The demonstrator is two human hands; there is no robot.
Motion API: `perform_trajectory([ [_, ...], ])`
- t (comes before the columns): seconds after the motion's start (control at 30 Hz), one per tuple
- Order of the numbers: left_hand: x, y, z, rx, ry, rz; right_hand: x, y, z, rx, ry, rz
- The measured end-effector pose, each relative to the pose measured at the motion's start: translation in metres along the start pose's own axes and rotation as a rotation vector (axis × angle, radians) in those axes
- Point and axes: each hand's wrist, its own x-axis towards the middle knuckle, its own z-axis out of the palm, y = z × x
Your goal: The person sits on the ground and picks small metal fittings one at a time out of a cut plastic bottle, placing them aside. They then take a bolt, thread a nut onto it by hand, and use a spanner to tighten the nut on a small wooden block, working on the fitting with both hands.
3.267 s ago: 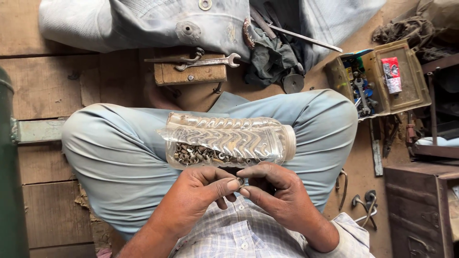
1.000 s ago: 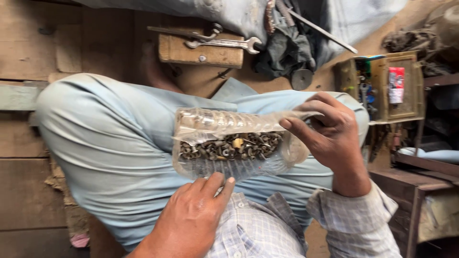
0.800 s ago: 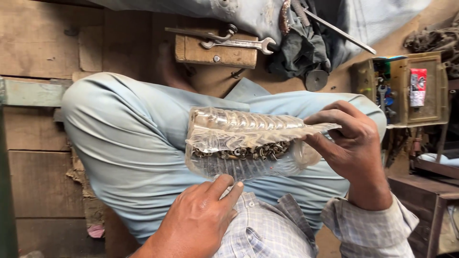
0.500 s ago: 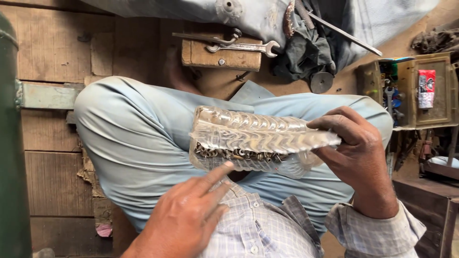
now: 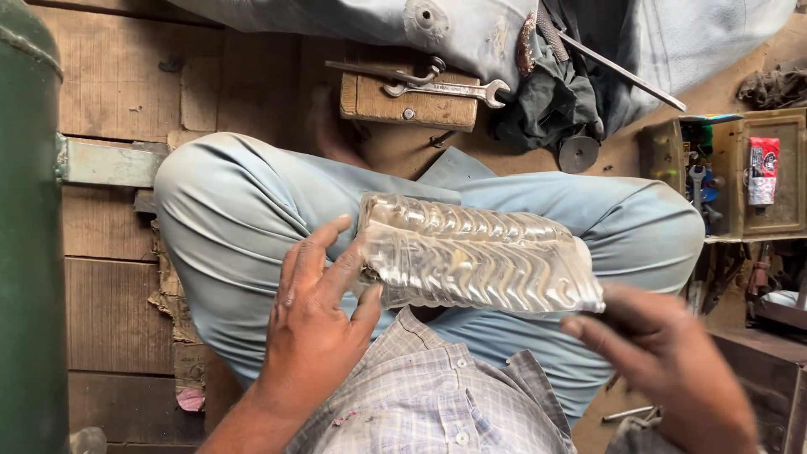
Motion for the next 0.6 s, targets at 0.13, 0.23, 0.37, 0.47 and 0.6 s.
perform_trajectory([
  [0.13,0.000,-0.005,-0.004,-0.030,-0.109,0.025,-0.001,0.009,0.026,0.164,-0.246,-0.054],
  [0.23,-0.002,-0.005,-0.004,-0.031,-0.134,0.078,0.014,-0.014,0.047,0.682,-0.180,-0.405],
  [0.37,0.004,-0.006,-0.004,0.048,-0.108,0.198,0.028,-0.042,0.051,0.529,-0.108,-0.352],
  [0.47,0.014,-0.007,-0.008,0.137,-0.127,0.244,0.035,-0.057,0.050,0.320,-0.018,-0.429],
  [0.6,0.026,-0.007,-0.013,0.145,-0.281,0.176,0.036,-0.073,0.050,0.126,0.014,-0.590],
])
